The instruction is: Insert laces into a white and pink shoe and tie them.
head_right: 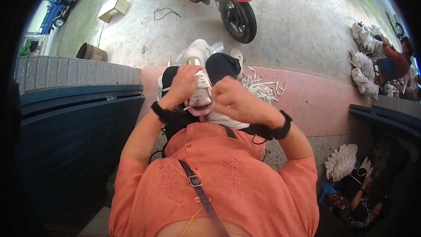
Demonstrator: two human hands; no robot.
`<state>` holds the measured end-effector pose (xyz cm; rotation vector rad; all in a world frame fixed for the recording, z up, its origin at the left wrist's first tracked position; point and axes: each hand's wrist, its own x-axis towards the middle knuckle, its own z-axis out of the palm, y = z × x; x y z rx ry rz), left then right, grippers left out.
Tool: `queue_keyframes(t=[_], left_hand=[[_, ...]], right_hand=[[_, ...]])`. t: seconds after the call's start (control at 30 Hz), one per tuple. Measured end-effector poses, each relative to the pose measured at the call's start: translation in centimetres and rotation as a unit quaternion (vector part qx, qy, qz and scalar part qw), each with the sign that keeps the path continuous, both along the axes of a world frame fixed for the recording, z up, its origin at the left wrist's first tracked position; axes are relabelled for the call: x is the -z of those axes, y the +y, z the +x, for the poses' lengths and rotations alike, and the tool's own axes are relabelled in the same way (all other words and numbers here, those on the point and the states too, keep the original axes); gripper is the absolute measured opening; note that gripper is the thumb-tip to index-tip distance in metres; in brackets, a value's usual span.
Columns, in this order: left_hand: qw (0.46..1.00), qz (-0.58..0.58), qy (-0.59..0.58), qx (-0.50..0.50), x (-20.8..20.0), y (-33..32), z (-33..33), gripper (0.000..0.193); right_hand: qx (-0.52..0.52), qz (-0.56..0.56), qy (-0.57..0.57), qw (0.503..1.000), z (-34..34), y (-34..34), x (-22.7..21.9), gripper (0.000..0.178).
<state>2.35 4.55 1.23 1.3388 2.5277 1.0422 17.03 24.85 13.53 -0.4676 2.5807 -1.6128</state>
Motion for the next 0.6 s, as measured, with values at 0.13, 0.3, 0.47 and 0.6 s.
queue_keyframes(t=[0.13,0.3,0.47,0.6], left_hand=[[0.987,-0.14,-0.069,-0.026,-0.1,-5.2,-2.2,0.028],[0.976,-0.198,-0.092,0.003,-0.2,-7.1,-1.1,0.021],[0.87,-0.136,-0.474,-0.032,-1.8,-9.2,-2.4,0.017],[0.696,-0.037,-0.713,-0.08,-1.0,-10.8,-3.1,0.019]], right_hand=[[0.061,-0.223,-0.096,0.968,0.5,2.9,-2.0,0.028],[0.078,-0.604,0.009,0.793,-1.3,5.3,-3.4,0.04],[0.141,-0.619,-0.006,0.772,-1.3,8.5,-3.0,0.032],[0.253,-0.397,-0.083,0.878,-1.4,8.6,0.6,0.029]])
